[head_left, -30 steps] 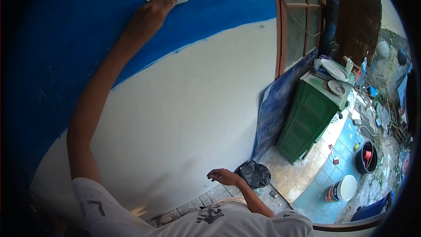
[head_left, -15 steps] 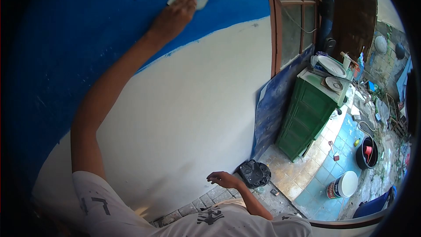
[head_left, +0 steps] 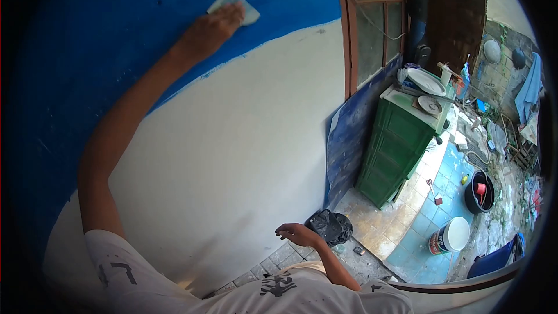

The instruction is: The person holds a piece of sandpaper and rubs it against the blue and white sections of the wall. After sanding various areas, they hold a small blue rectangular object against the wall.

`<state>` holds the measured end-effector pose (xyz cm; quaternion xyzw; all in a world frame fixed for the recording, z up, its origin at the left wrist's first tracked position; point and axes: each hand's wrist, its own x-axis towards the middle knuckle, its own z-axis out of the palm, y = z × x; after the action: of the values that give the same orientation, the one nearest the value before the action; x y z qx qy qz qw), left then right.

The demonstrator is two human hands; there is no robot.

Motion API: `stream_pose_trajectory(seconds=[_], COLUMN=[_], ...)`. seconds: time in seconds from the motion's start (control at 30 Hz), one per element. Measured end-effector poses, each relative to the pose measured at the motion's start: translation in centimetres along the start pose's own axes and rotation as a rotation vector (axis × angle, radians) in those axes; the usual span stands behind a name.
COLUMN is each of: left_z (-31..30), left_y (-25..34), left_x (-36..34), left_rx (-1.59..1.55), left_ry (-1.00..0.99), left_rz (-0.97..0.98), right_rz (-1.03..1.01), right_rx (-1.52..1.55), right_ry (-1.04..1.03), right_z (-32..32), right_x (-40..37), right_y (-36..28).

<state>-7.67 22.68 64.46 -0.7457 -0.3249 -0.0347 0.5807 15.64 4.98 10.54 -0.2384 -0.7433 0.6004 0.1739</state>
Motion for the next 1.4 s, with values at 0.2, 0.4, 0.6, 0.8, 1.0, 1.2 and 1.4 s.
stream_pose_trajectory(seconds=[0.2,0.4,0.6,0.8,1.0,1.2,1.4], left_z=[1.6,-0.5,1.8,3.4,3.6,5.1,5.4], left_y=[2.7,1.0,2.0,6.0,4.1,3.9,4.6], left_x=[-0.6,2.2,2.3,2.4,4.8,5.2,5.4], left_rx=[0.12,0.269,0.151,0.201,0.248,0.085,0.091], left_ry=[-0.072,-0.015,0.019,-0.005,0.029,0.109,-0.056], left_rz=[0.23,-0.149,-0.025,0.079,-0.09,-0.026,0.06], right_rz=[0.032,0.008,0.019,0.044,0.06,0.024,0.074], right_rx=[0.052,0.05,0.0,0.042,0.053,0.085,0.038], right_ry=[-0.005,0.0,0.021,-0.015,-0.015,0.022,0.043], right_z=[0.1,0.3,-0.2,0.3,0.9,0.8,0.4], right_x=[-0.2,0.2,-0.1,0.1,0.4,0.0,-0.3], right_y=[-0.2,1.1,0.8,-0.2,0.8,1.1,0.7])
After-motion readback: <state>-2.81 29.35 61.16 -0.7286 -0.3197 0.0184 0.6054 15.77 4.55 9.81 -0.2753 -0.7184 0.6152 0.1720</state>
